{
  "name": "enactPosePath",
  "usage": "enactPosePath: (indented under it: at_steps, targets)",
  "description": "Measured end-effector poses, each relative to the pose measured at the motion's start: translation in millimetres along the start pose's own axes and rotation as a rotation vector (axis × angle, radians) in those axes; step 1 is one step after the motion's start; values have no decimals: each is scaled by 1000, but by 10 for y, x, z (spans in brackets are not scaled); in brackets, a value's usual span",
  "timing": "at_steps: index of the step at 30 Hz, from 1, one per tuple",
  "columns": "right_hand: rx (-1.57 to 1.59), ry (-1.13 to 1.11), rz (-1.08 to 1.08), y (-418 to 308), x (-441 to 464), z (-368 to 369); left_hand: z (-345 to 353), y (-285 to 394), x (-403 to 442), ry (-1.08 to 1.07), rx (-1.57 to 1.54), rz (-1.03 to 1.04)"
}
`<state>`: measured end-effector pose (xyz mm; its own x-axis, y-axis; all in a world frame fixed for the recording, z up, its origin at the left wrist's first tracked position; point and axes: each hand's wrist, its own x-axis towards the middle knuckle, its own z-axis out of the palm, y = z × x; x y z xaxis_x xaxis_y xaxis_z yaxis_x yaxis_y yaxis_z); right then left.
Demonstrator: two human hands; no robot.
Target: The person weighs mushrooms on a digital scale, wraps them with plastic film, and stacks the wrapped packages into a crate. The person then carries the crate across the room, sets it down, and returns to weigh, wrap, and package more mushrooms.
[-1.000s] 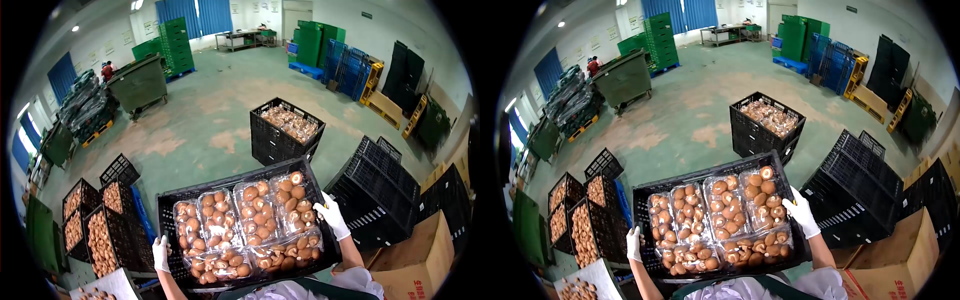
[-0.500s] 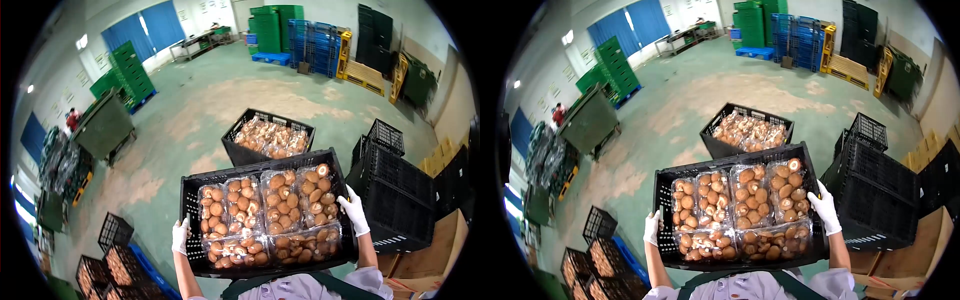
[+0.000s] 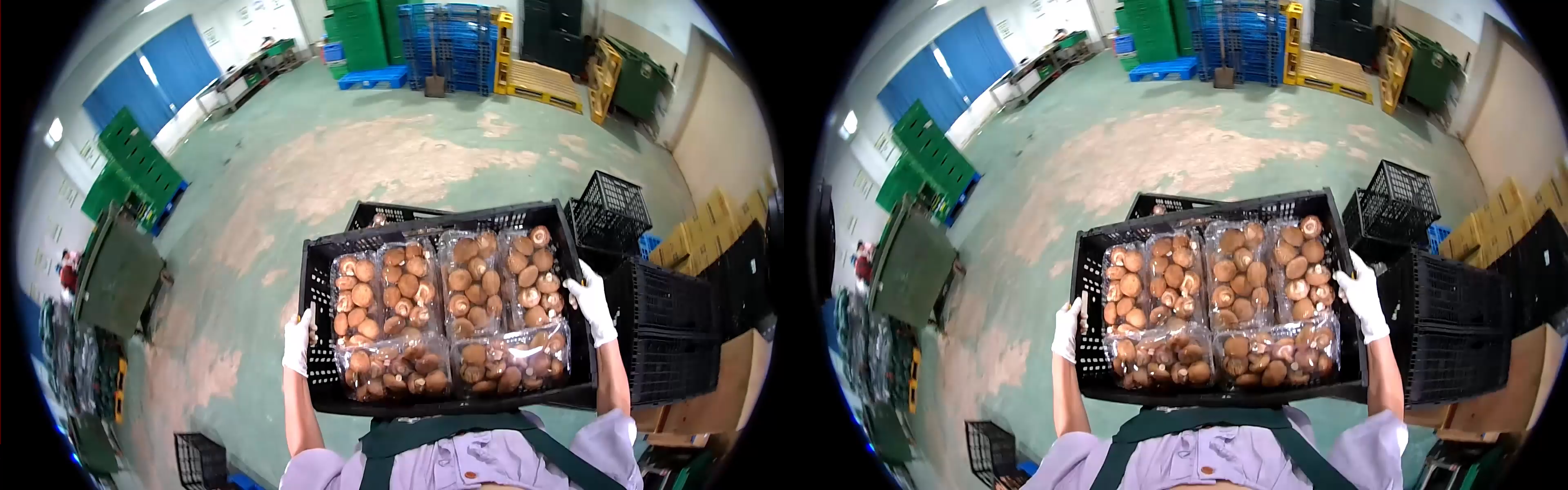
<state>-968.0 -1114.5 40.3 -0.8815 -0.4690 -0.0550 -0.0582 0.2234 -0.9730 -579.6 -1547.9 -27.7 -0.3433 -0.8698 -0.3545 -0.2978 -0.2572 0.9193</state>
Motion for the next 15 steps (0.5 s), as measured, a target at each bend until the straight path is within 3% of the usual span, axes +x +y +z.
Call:
enactPosePath:
  at_steps: [5,8,11,13,15]
  targets:
    - [-37,104,69,-100,865,795,91,759,1661,-61,136,-16]
    - [26,214,112,319,1055,1111,341,950,2373,-103,168,3]
    - [-57,303,110,776,1135,1341,577,816,2842,-130,265,-2]
    - [-71,234,296,588,1099,1334,686,750,3056,-197,335,-76]
    - [-80,281,236,692,1098,1350,854,763,2970,-176,305,2]
